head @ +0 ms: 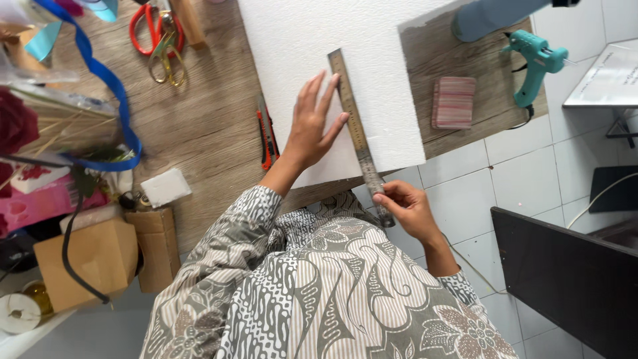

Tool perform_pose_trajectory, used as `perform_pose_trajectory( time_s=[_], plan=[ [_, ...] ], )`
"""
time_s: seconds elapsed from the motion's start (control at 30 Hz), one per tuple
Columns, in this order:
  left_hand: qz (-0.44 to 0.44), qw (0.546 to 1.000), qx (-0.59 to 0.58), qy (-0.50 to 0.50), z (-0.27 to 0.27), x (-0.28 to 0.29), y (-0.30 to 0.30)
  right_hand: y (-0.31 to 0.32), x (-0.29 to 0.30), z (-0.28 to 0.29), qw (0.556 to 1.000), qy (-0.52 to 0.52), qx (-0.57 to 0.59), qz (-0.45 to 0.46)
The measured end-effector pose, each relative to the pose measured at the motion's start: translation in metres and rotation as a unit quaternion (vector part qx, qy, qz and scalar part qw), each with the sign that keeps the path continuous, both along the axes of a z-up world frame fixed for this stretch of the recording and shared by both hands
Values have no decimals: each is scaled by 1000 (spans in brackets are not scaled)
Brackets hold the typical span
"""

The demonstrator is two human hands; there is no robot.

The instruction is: The person measures a large white foam board using a metal ruler and a utility knife. They align the ruler along the board and cut through the foam to separate a smaller rectangular piece from the main sheet.

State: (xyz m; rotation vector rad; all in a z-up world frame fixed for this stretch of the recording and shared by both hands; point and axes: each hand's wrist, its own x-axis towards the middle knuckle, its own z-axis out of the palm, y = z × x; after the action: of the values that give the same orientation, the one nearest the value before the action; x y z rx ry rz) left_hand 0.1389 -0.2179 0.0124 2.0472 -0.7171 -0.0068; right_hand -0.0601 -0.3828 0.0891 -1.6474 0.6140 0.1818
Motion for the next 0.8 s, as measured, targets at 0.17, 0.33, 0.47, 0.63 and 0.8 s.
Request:
perform_pose_trajectory(
  time_s=[0.17,0.33,0.47,0.63,0.8],
  plan=[
    [103,979,-24,174,-4,-15,62,51,6,-17,999,34,5,23],
    [166,913,-107,357,-48,-14,90,81,6,-43,998,46,6,30],
    [179,895,-123,390,-58,-11,96,99,7,-53,998,65,-2,11],
    [176,876,-51,446,-84,-6,98,116,9,-68,997,78,-8,-4],
    [148,854,-63,495,-53,1,99,133,18,-77,996,83,-14,-28]
  ],
)
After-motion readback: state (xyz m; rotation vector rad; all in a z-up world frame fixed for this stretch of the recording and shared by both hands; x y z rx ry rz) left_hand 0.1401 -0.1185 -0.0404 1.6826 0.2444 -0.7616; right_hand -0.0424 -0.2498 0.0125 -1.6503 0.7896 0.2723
